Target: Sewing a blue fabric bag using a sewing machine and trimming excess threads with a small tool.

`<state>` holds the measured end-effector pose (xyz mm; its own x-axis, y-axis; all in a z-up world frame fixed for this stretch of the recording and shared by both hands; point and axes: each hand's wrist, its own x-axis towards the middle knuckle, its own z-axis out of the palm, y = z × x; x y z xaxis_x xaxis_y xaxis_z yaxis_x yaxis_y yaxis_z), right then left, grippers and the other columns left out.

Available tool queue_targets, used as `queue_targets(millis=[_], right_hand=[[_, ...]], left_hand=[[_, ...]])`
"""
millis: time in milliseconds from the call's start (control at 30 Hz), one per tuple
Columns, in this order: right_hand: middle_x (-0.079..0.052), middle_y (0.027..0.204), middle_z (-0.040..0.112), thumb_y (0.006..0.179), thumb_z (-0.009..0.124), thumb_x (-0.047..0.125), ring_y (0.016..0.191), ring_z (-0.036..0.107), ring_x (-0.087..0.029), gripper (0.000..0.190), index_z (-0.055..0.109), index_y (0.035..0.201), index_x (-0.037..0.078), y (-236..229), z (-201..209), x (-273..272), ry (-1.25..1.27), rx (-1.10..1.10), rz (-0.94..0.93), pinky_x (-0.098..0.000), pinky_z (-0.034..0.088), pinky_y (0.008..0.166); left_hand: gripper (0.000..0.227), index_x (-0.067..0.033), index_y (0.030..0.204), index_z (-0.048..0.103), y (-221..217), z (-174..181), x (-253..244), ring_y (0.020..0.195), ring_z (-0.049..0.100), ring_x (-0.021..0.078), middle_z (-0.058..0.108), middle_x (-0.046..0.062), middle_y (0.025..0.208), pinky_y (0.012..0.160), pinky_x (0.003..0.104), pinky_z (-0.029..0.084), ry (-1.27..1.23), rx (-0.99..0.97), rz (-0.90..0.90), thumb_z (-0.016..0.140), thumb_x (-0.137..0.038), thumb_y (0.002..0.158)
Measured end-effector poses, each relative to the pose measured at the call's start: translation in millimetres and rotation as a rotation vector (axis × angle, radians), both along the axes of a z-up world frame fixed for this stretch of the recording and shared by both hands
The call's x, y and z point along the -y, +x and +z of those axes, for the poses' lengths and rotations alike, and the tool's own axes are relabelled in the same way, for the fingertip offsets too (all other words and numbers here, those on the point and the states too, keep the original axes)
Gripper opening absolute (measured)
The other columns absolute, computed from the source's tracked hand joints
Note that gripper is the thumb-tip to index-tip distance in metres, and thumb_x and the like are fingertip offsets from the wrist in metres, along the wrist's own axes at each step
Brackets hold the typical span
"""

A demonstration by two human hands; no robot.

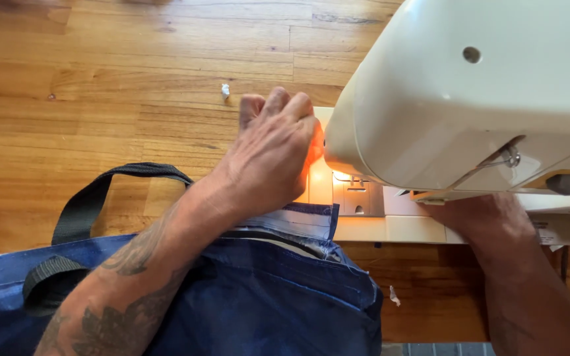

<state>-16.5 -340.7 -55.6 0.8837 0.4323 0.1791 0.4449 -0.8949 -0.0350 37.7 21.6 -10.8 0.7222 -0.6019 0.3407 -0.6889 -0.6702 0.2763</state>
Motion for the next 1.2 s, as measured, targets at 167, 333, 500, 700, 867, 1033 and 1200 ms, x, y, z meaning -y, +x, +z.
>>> queue_targets(millis=[167,333,500,700,867,1033,1200], right_hand=[[-0.01,0.157,0.068,0.085,0.073,0.042,0.148,0.061,-0.037,0.071,0.065,0.15,0.014,-6.6,0.1,2.6,-0.126,-0.135,-0.189,-0.0527,0.051,0.123],[-0.01,0.144,0.079,0.076,0.074,0.047,0.137,0.072,-0.039,0.069,0.076,0.136,0.014,-26.3,4.6,16.5,-0.208,-0.235,-0.369,-0.0522,0.061,0.112],[0.0,0.06,0.05,0.085,0.068,-0.001,0.056,0.04,-0.015,0.021,0.064,0.069,0.012,-85.8,104.6,-54.5,0.51,0.048,0.02,-0.0343,0.043,0.057],[0.003,0.096,0.081,0.083,0.094,0.041,0.06,0.047,-0.006,0.057,0.086,0.133,0.016,-163.0,131.0,-90.8,0.828,-0.241,0.055,-0.0265,0.041,0.054],[-0.001,0.109,0.093,0.079,0.108,0.033,0.089,0.092,-0.015,0.071,0.076,0.139,0.012,-175.2,91.1,-120.3,0.694,0.266,-0.107,-0.0362,0.076,0.088],[-0.006,0.117,0.089,0.088,0.099,0.029,0.089,0.089,-0.02,0.06,0.073,0.139,0.014,-167.5,95.9,-111.7,0.682,0.243,-0.109,-0.0361,0.073,0.082],[-0.022,0.148,0.079,0.101,0.089,0.031,0.105,0.092,-0.027,0.047,0.072,0.139,0.009,-147.3,91.6,-83.0,0.539,0.296,0.099,-0.038,0.077,0.085]], left_hand=[[0.027,-0.0074,0.096,0.076,-7.8,20.3,-11.3,0.118,0.058,0.0376,0.063,0.012,0.113,0.096,0.056,0.035,0.293,-0.032,0.098,0.079,-0.008,0.069],[0.018,-0.0129,0.093,0.078,-16.7,19.9,-6.9,0.115,0.061,0.0376,0.068,0.011,0.109,0.094,0.056,0.037,0.385,0.064,0.195,0.078,-0.015,0.075],[0.022,-0.0165,0.093,0.079,-11.2,21.8,-3.1,0.116,0.062,0.0368,0.07,0.01,0.11,0.092,0.056,0.038,0.466,0.051,0.247,0.084,-0.025,0.074],[0.021,-0.0171,0.099,0.08,-9.3,17.3,-3.2,0.121,0.064,0.039,0.068,0.01,0.115,0.097,0.066,0.046,0.468,-0.14,0.162,0.085,-0.03,0.084],[0.022,-0.0145,0.108,0.076,-9.4,26.3,-2.8,0.111,0.068,0.0439,0.069,0.014,0.116,0.089,0.066,0.052,0.362,-0.084,0.208,0.068,-0.034,0.104],[0.036,-0.016,0.103,0.072,-57.9,81.2,14.8,0.1,0.072,0.0433,0.073,0.012,0.108,0.081,0.063,0.059,0.329,-0.185,0.294,0.062,-0.047,0.118],[0.062,-0.0203,0.104,0.064,-77.9,96.4,20.5,0.108,0.073,0.0416,0.08,0.007,0.104,0.089,0.064,0.056,0.507,-0.535,0.292,0.058,-0.081,0.114]])
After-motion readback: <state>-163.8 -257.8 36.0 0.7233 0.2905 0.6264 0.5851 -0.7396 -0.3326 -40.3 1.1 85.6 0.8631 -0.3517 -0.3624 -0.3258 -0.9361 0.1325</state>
